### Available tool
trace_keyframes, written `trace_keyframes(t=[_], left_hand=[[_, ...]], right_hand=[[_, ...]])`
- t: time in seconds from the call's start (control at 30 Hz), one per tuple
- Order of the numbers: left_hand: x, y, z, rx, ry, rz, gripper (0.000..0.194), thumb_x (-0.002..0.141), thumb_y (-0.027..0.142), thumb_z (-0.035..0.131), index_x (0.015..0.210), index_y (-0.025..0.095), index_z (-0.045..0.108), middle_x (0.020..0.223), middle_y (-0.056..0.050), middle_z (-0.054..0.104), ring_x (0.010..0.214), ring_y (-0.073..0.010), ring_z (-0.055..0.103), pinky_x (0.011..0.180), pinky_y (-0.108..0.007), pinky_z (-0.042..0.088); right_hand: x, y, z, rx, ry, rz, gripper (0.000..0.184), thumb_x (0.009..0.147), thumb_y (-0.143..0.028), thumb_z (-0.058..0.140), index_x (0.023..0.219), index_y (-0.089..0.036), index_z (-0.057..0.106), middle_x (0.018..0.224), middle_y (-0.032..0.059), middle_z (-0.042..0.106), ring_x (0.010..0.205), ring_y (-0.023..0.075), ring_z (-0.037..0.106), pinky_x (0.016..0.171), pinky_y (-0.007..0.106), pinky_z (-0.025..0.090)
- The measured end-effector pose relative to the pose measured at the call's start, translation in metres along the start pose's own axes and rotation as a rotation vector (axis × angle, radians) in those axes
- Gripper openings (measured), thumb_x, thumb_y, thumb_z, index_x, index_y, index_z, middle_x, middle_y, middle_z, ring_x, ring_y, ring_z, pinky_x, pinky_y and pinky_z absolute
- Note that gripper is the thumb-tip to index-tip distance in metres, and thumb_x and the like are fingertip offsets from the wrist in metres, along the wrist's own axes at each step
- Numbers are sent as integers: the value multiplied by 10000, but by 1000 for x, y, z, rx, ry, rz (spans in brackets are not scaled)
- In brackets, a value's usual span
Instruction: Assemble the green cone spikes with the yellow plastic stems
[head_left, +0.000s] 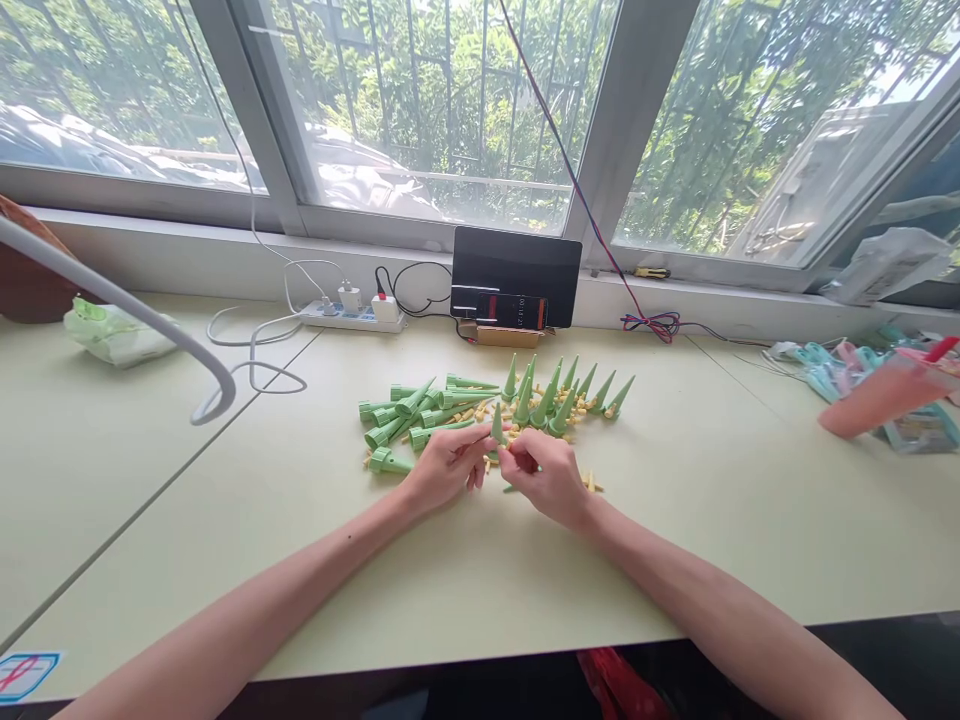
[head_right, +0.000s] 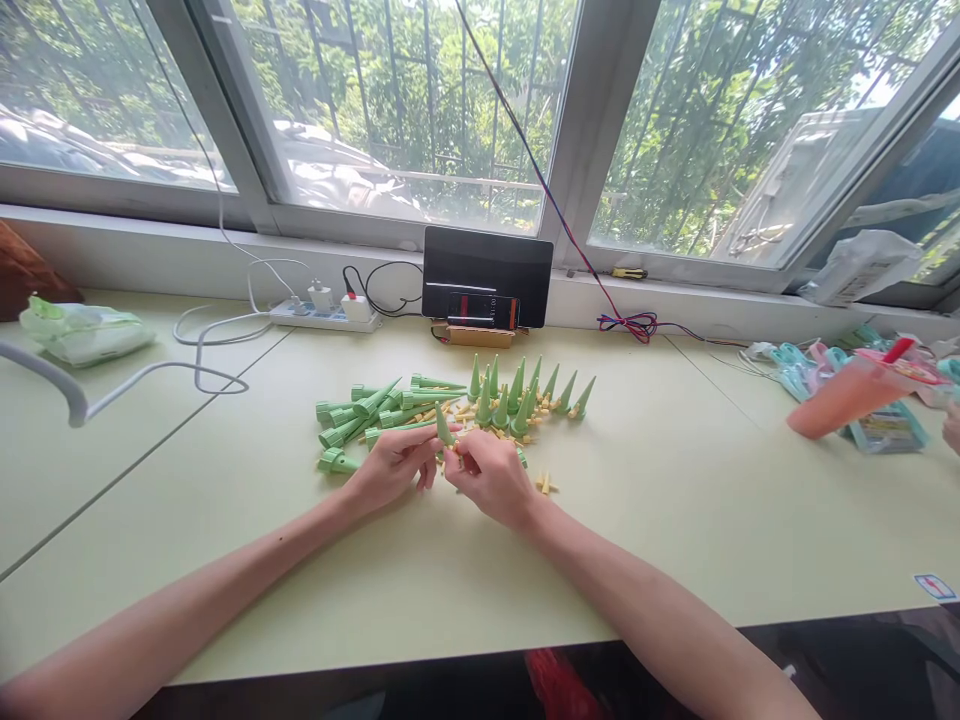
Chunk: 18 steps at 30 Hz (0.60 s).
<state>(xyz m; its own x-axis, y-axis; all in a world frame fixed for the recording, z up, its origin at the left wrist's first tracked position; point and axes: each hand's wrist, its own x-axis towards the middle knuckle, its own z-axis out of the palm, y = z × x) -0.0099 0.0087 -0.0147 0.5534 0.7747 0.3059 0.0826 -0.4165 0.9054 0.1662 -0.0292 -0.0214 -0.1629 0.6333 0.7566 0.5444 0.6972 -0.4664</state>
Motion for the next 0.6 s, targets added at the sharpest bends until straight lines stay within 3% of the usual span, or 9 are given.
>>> trace_keyframes(t=[0.2, 0.4, 0.6], left_hand=[[0, 1, 0, 34, -9, -9, 370, 969, 423, 462, 1022, 139, 694, 466, 38, 508, 395, -92, 490, 460, -205, 448], [-1, 1, 0, 47, -10, -18, 380, 959, 435, 468, 806, 151, 669, 455, 35, 500, 390, -98, 487, 446, -210, 415], [-1, -1, 0, 38, -17, -43, 373, 960, 417, 467, 761, 153, 642, 467, 33, 498, 400, -106, 498, 449, -221, 428]], right_hand=[[1, 0, 0, -83, -18, -41, 289, 877, -180, 530, 647, -226, 360, 550, -57, 372, 492, 97, 355, 483, 228, 315], [2, 2, 1, -171, -45, -117, 295, 883, -156, 492, 626, -227, 367, 549, -45, 389, 492, 107, 373, 484, 240, 300], [4, 2, -1, -200, -35, -200, 280, 874, -112, 507, 644, -217, 388, 572, -37, 422, 498, 101, 369, 481, 233, 285]])
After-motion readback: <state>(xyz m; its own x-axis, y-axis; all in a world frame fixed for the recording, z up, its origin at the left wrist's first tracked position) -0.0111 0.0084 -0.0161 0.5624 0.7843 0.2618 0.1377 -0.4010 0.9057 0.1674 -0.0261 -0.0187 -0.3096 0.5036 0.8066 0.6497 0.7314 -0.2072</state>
